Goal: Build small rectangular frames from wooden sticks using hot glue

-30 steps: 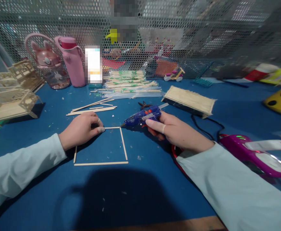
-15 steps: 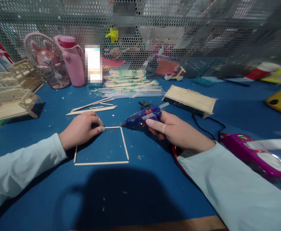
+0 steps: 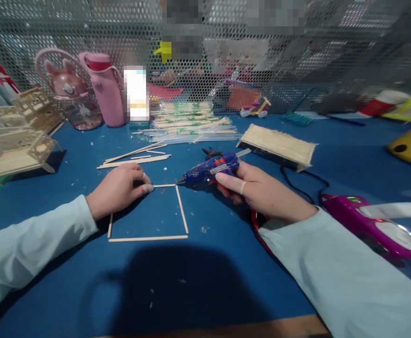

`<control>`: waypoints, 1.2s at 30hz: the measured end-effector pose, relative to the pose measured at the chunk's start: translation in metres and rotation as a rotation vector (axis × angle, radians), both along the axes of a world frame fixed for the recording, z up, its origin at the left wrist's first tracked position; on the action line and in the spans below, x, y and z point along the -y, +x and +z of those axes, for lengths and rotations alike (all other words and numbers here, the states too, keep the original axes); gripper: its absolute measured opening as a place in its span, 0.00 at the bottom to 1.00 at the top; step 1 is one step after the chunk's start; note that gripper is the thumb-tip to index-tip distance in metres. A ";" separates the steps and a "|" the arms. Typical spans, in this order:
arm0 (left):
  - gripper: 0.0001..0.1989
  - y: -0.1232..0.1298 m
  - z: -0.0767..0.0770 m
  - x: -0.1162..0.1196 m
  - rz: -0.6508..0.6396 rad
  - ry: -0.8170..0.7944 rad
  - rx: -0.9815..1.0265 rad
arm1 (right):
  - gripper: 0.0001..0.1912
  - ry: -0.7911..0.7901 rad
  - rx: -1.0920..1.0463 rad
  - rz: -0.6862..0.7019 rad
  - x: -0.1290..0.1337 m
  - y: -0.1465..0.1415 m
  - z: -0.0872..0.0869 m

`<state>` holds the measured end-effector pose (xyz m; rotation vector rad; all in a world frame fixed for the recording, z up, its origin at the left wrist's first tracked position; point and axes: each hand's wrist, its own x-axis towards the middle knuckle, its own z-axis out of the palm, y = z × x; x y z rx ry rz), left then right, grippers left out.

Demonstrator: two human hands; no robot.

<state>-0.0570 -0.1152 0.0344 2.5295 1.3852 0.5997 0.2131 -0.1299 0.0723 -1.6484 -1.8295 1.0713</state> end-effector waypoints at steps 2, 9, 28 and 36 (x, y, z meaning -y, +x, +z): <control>0.09 -0.001 0.000 0.000 -0.004 -0.004 0.008 | 0.22 0.003 0.007 0.020 0.000 0.002 -0.001; 0.09 0.001 -0.001 -0.002 0.003 -0.001 0.010 | 0.21 0.013 -0.013 0.046 0.002 -0.004 0.005; 0.10 -0.083 0.006 0.009 0.447 -0.107 -0.004 | 0.19 0.327 0.156 0.361 -0.023 -0.103 0.029; 0.21 -0.047 0.030 0.051 0.369 -0.249 -0.245 | 0.21 0.408 0.215 0.354 -0.018 -0.099 0.019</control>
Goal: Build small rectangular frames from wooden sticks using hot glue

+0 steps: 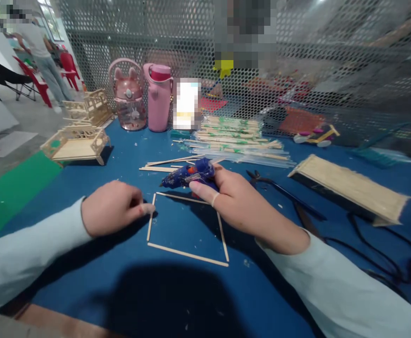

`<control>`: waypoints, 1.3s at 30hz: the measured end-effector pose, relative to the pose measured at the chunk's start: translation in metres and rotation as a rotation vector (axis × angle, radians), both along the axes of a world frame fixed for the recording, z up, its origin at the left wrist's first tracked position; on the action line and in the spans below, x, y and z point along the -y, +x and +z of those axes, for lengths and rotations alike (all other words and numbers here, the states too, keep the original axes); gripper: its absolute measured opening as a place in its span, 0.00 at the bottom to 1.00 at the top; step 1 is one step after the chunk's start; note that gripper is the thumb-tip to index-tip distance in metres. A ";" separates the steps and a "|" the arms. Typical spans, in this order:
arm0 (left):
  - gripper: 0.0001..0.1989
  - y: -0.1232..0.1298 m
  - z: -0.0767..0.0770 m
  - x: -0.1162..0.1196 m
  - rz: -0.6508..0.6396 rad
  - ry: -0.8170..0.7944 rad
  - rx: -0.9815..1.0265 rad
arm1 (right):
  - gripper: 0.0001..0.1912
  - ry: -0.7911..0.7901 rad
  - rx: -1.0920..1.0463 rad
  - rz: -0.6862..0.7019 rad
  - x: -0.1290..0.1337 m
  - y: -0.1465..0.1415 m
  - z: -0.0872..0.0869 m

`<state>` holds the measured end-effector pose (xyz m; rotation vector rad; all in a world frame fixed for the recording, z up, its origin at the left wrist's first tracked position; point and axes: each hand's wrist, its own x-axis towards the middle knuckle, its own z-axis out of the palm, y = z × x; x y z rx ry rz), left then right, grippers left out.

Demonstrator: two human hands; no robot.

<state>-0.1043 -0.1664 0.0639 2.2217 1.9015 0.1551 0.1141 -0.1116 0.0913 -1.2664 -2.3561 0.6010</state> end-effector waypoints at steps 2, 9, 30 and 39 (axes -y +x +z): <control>0.21 0.011 0.000 0.011 0.001 0.019 -0.029 | 0.20 -0.003 0.018 0.017 -0.002 -0.001 -0.001; 0.21 0.019 -0.008 0.016 -0.013 0.009 -0.047 | 0.17 0.016 0.039 0.058 -0.004 -0.008 0.001; 0.14 0.018 -0.009 0.017 -0.032 0.001 0.057 | 0.18 0.059 0.140 0.007 0.000 -0.013 0.006; 0.14 0.018 -0.009 0.017 -0.035 -0.008 0.047 | 0.18 0.058 0.191 0.022 -0.001 -0.012 0.002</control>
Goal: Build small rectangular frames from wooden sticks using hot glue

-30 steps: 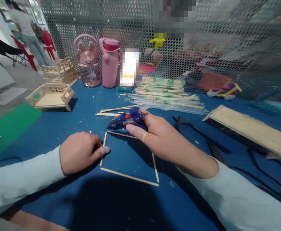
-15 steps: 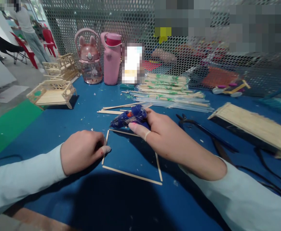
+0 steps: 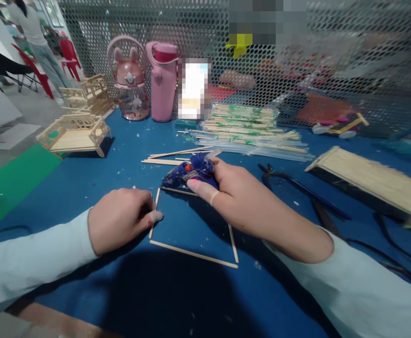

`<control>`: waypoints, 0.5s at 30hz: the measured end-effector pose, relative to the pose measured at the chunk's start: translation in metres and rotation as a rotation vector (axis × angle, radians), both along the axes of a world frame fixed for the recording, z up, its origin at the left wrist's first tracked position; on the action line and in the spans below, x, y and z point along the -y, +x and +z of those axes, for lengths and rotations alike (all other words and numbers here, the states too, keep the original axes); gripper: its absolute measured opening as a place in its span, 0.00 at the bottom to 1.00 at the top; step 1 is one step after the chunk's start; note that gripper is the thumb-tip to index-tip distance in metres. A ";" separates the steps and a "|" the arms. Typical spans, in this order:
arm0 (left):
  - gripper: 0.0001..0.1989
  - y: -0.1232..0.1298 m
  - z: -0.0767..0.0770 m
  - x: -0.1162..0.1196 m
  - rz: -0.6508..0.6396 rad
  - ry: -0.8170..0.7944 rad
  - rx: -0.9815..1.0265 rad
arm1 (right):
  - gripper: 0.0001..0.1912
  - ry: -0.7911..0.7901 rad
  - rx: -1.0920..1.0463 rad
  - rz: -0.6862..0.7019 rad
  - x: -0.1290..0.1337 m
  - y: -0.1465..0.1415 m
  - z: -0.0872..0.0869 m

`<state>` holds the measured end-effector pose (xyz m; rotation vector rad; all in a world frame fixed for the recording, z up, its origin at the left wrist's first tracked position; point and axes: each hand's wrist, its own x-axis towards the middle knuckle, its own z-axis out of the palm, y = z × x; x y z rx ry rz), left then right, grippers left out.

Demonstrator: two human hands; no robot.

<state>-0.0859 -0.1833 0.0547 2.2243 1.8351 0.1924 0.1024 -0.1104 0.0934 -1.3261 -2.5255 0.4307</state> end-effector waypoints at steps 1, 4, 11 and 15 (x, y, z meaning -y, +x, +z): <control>0.14 0.000 0.000 0.000 0.000 0.000 -0.003 | 0.18 -0.005 0.005 -0.008 0.000 0.000 -0.001; 0.14 0.000 0.000 0.000 -0.001 0.004 -0.011 | 0.17 -0.005 0.006 -0.023 -0.002 0.002 -0.002; 0.16 -0.001 0.001 -0.002 -0.014 -0.002 -0.030 | 0.18 0.032 -0.023 0.000 -0.002 0.002 -0.004; 0.16 -0.001 0.001 -0.002 -0.018 -0.001 -0.035 | 0.18 0.046 -0.012 0.021 -0.001 0.001 -0.003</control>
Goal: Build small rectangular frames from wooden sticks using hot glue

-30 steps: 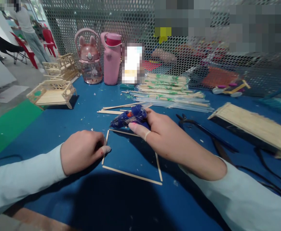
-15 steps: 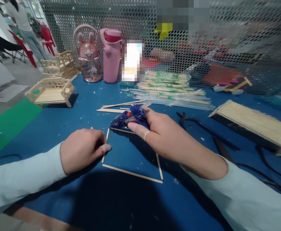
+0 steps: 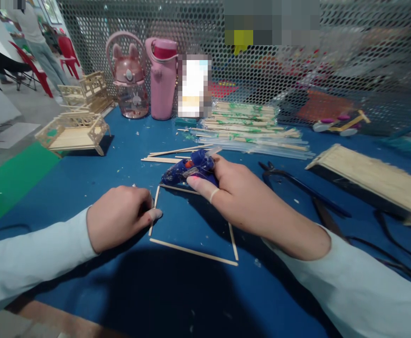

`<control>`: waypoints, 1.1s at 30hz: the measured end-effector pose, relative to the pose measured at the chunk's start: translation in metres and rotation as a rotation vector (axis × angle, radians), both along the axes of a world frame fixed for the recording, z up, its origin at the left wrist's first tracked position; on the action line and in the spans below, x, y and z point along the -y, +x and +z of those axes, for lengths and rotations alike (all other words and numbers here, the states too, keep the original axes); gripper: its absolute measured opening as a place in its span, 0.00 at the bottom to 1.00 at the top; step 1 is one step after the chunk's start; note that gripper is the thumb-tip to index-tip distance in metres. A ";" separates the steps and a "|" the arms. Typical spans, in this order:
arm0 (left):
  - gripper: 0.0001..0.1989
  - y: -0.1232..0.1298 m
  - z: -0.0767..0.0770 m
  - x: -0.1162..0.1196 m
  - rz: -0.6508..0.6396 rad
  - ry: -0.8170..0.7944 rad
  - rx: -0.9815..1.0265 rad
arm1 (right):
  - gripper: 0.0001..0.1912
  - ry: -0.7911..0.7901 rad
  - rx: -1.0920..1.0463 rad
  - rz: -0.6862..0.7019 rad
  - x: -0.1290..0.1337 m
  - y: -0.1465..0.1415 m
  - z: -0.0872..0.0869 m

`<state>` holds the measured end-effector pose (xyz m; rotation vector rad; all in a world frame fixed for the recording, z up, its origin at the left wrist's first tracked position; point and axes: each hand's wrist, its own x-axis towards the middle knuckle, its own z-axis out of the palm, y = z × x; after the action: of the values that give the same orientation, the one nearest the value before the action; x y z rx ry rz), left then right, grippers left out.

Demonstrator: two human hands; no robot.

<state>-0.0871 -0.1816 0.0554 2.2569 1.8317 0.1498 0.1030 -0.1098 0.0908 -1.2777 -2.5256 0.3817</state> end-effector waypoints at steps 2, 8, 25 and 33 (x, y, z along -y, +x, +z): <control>0.16 0.000 0.000 0.000 -0.001 0.000 -0.002 | 0.18 0.008 -0.006 0.007 0.000 -0.001 0.000; 0.16 0.000 0.001 -0.001 -0.002 -0.002 -0.014 | 0.17 0.004 -0.024 0.005 -0.001 0.000 0.000; 0.15 0.001 0.001 -0.001 -0.012 0.001 -0.022 | 0.16 -0.032 -0.023 -0.019 0.001 0.000 -0.002; 0.15 0.000 0.001 -0.001 -0.017 -0.007 -0.016 | 0.16 0.009 -0.035 -0.065 0.000 0.002 0.002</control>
<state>-0.0875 -0.1811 0.0566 2.2751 1.8181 0.1225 0.1048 -0.1097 0.0926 -1.3345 -2.4475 0.3744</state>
